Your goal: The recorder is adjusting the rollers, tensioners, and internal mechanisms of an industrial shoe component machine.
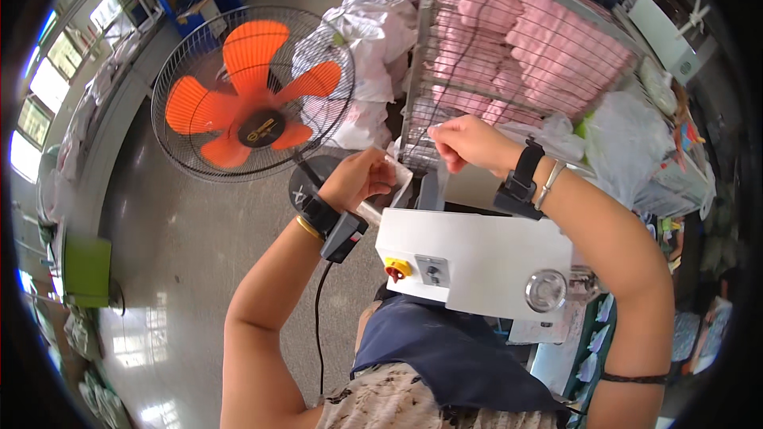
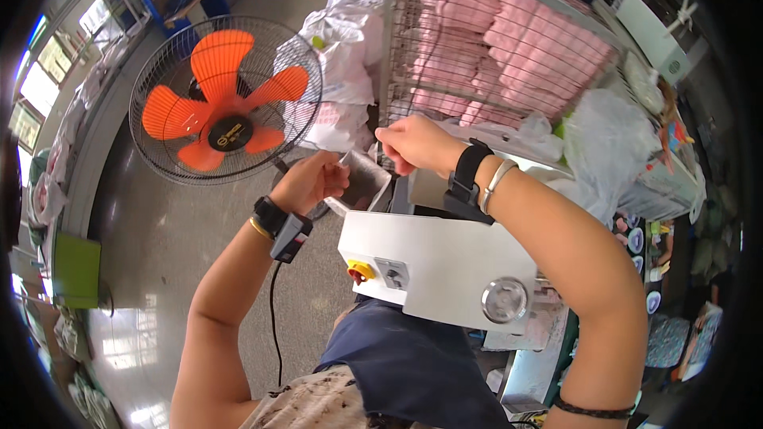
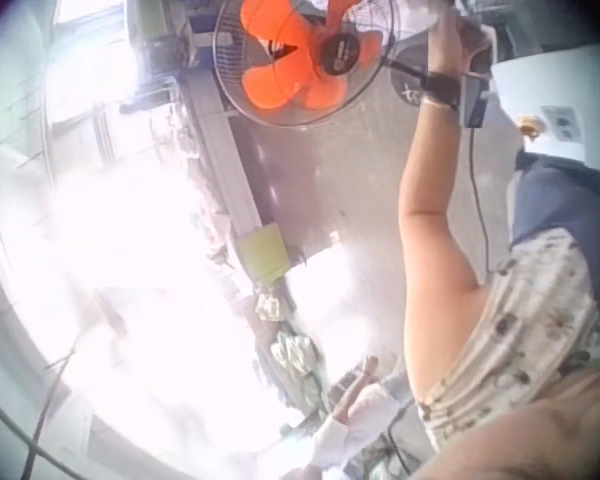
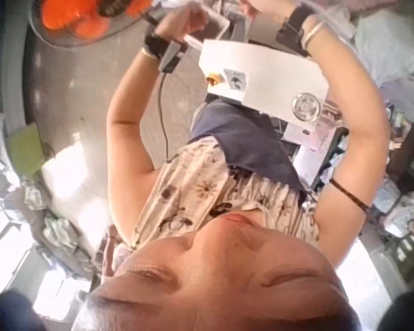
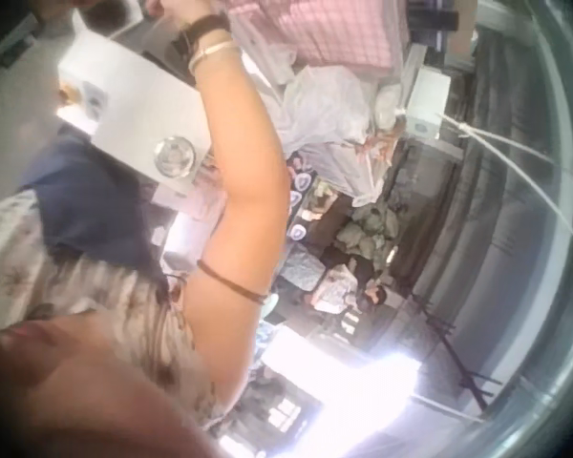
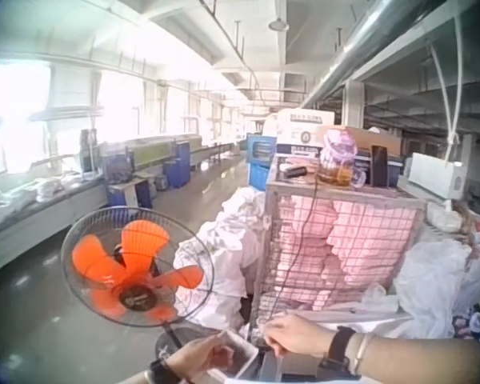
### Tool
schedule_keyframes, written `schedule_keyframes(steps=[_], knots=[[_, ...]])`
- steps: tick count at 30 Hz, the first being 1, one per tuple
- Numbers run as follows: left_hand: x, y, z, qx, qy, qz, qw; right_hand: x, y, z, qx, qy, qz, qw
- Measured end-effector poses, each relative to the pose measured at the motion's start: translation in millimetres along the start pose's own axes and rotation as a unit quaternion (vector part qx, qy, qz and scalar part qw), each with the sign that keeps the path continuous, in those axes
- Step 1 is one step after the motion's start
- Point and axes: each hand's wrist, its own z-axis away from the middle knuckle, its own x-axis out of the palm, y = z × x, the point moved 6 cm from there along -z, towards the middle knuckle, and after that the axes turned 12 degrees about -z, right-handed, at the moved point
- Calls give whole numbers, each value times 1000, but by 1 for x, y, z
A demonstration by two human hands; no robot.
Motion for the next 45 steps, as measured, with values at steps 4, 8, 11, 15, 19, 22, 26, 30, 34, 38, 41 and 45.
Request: schedule_keyframes(steps=[4, 8, 11, 15, 19, 22, 26, 30, 34, 38, 41, 45], knots=[[-54, -61, -36, -58, 18, -72, 996, 8, 13, -50, -45, -61, 306, 949], [-92, -99, -78, -86, 67, -144, 984, 20, 14, -66, -133, -107, 421, 891], [-108, -126, -145, -108, 81, -156, 979, 8, 0, -63, -182, -37, 434, 881], [-239, -185, -203, 116, 61, -757, 640, 56, -8, -93, -202, -62, 477, 853], [-201, -206, -242, -138, 39, -454, 879, 36, 3, -79, -170, -18, 542, 823], [-135, -197, -230, -131, 46, -307, 941, 15, -6, -37, -180, 6, 570, 802], [-213, -221, -173, -16, 7, -373, 928, 38, -40, 25, -490, 5, 446, 749], [-235, -252, -115, -155, 72, -556, 813, 13, -47, 90, -245, -11, 525, 815], [-190, -257, -92, -177, 26, -841, 511, -46, -34, 193, -299, 91, 413, 855], [-202, -281, -55, -288, 17, -823, 489, -55, 0, 226, -198, 277, 354, 871], [-210, -313, -84, -321, -32, -822, 470, -28, 61, 282, -176, 437, 384, 794], [-209, -365, -139, -218, -96, -861, 450, 33, 128, 319, -131, 501, 441, 733]])
